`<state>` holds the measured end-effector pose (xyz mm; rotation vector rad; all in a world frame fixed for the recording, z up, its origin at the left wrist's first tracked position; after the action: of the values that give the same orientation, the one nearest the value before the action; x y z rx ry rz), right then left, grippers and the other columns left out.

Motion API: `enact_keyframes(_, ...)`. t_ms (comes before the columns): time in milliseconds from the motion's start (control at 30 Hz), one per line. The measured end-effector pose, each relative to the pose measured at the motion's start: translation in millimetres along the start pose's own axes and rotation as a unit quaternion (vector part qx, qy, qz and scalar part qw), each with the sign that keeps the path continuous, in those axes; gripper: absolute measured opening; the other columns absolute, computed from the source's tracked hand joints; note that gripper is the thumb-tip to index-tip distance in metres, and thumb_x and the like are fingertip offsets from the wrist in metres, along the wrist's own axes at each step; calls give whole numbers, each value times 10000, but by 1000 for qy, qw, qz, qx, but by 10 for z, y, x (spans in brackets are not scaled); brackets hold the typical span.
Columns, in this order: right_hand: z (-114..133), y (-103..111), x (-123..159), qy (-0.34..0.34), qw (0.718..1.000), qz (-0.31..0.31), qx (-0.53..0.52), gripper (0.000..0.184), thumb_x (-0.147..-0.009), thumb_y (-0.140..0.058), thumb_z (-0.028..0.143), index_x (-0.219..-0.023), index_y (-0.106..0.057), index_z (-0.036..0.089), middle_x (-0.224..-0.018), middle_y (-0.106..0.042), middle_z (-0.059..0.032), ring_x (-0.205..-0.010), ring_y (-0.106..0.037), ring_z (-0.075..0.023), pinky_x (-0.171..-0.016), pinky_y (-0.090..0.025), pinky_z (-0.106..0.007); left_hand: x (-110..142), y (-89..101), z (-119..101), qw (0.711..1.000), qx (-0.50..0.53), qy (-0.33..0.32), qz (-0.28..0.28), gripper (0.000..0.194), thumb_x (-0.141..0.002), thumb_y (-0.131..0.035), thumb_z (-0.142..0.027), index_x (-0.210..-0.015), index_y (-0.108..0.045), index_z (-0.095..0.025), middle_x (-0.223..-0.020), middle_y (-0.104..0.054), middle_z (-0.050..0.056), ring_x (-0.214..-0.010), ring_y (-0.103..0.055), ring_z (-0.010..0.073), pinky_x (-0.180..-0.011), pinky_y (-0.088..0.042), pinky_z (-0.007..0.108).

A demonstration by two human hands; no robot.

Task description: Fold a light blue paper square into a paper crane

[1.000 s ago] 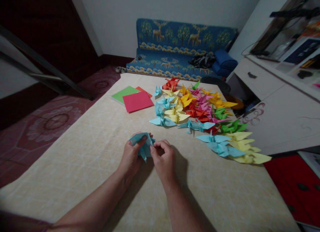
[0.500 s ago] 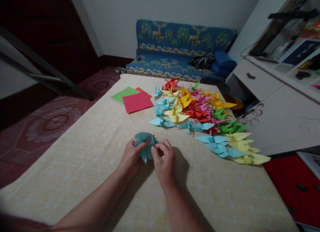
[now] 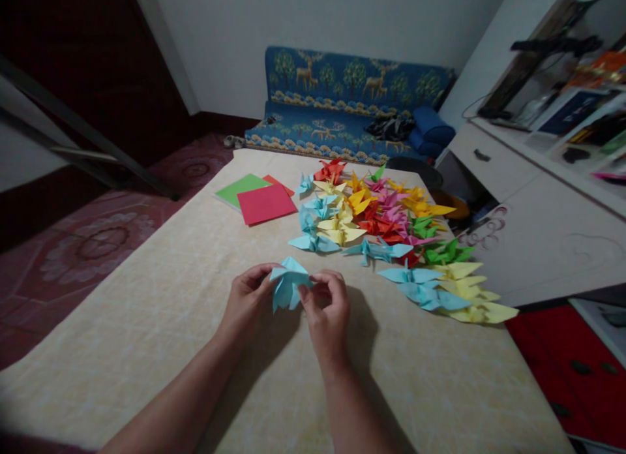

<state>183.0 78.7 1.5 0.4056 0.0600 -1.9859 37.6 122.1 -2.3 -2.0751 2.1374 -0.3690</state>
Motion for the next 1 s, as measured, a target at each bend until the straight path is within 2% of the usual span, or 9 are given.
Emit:
enact_keyframes(67,33,21,-10,37,999,4,-11,261,-775,-678,284,-1006,-588,203,-1054,-561,-71,-834,-583,-167,-714,-495,-282,5,-8,-18,999,-11,-6,35,182,-745,-684,-334,-793,-702,-159,-722,-648,29,-602,-539,120,-572,-420,227)
enact_keyframes(133,85,36,-15,81,997,15,-10,257,-796,-655,238,-1044,-594,214,-1100,-544,-81,-921,-579,-185,-765,-497,-299,14,-13,-31,998,-24,-14,56,189,-765,-663,-346,-795,-688,-161,-695,-626,19,-569,-518,110,-544,-401,218)
enact_keyframes(200,132,47,-17,116,993,23,7,218,-812,-630,189,-1028,-620,218,-1061,-555,-78,-960,-573,-196,-784,-494,-309,23,-18,-36,997,-34,-19,68,199,-772,-655,-354,-800,-676,-158,-695,-619,19,-561,-513,109,-534,-393,214)
enact_keyframes(300,174,54,-18,151,987,21,41,162,-818,-609,132,-948,-659,214,-930,-586,-58,-902,-586,-187,-767,-488,-310,33,-33,-34,996,-39,-16,75,214,-787,-637,-364,-825,-665,-155,-703,-616,24,-561,-509,109,-530,-392,214)
enact_keyframes(433,175,58,-13,161,985,2,54,94,-806,-637,134,-857,-675,204,-822,-614,-36,-818,-600,-173,-739,-485,-305,43,-67,-48,996,-55,-23,72,202,-786,-643,-343,-817,-675,-146,-721,-624,31,-621,-520,117,-574,-413,213)
enact_keyframes(600,102,80,-2,87,995,-33,27,12,-788,-660,173,-789,-653,182,-778,-626,-18,-748,-604,-153,-699,-482,-273,52,-87,-40,997,-33,13,66,212,-753,-685,-335,-861,-680,-154,-774,-645,37,-659,-540,121,-616,-433,218)
enact_keyframes(700,44,74,13,17,999,-46,-7,55,-778,-669,216,-801,-640,176,-743,-636,-10,-692,-607,-144,-649,-486,-251,56,-88,-2,997,4,40,67,239,-741,-700,-347,-900,-675,-171,-779,-640,23,-641,-533,108,-595,-428,208)
enact_keyframes(867,26,11,22,-63,995,-40,-62,164,-733,-708,263,-830,-613,171,-735,-663,-14,-673,-629,-143,-617,-494,-230,49,-82,63,995,41,74,56,248,-733,-707,-366,-885,-676,-173,-748,-626,4,-618,-531,92,-574,-418,194)
enact_keyframes(1000,17,-40,16,-144,984,0,-108,239,-707,-722,296,-877,-616,165,-786,-708,-47,-715,-661,-174,-633,-512,-249,46,-73,60,995,53,78,42,252,-738,-703,-370,-890,-671,-171,-750,-632,6,-620,-541,92,-583,-424,197)
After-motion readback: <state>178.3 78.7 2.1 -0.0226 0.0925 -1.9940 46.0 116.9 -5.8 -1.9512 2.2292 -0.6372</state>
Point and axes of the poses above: each hand's wrist, its own x-axis away from the middle knuckle, its own y-axis out of the back of the hand, z = x × y, the point moved 3 cm from there along -x, towards the middle knuckle
